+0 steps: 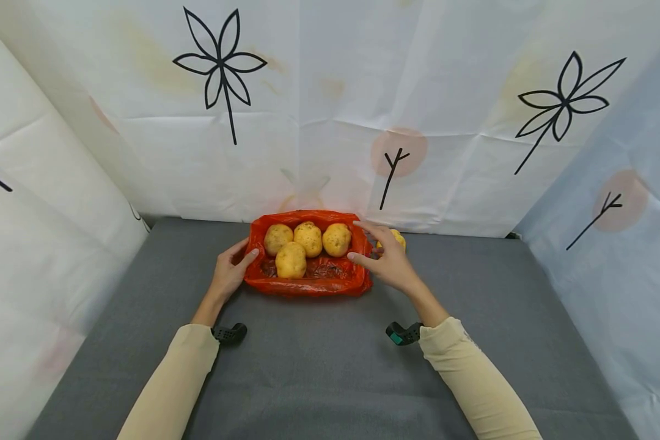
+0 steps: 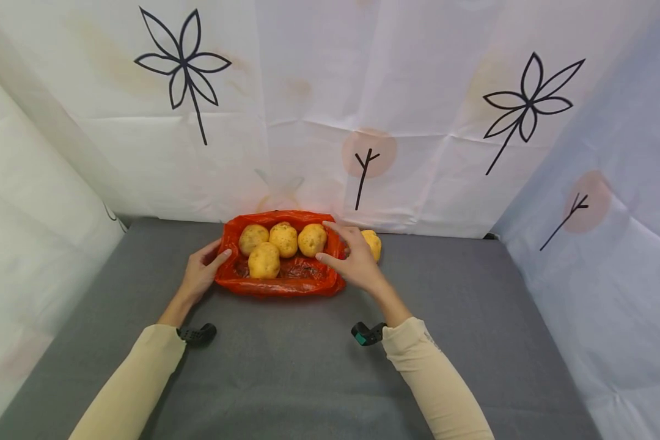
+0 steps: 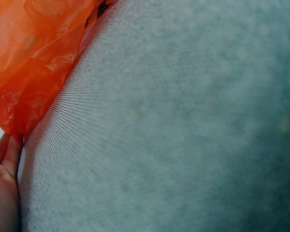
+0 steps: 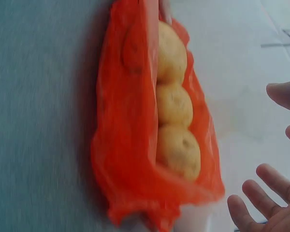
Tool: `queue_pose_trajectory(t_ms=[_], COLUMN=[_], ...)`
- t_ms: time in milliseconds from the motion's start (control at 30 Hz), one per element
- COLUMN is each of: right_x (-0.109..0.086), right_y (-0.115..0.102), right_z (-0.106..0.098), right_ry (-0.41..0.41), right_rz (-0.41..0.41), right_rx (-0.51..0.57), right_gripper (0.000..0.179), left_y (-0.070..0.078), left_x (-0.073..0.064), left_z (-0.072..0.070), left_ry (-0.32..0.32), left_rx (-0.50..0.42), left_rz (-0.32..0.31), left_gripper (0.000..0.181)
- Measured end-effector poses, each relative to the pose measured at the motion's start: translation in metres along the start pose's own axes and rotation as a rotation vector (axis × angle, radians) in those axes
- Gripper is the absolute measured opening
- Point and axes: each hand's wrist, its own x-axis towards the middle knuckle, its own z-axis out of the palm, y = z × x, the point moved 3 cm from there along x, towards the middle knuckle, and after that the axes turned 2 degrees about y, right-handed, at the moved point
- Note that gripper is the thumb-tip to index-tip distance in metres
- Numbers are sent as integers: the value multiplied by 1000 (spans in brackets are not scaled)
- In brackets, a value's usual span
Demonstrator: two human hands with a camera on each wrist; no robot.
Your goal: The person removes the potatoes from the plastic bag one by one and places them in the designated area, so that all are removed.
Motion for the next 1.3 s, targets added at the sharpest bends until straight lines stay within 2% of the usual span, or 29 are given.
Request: queue_pose_trajectory(t_ms=[333,500,700,867,1133,1300], right_x=[11,17,27,33,30,28], right_y=[-14,-14,-12,-12,-15,-12], right_z=[43,67,93,110,128,137], right_ry=[-52,-102,-108,-98,-80,-92], right_rz=[-58,-12,0,16,74,82], right_rx=[62,82,66,19,-163,-193], right_gripper=[64,64,62,60,67,70], left_y=[0,0,-1,-2,-2,-1], left_x=[0,0,0,0,-1,-1], left_z=[0,0,0,0,0,0], left_ry=[1,4,-7,-13,-9,-10], left_rx=[1,2,-6,-14,12,15], left_rz=[2,7,15,12,9,3], left_gripper=[52,52,52,52,52,52])
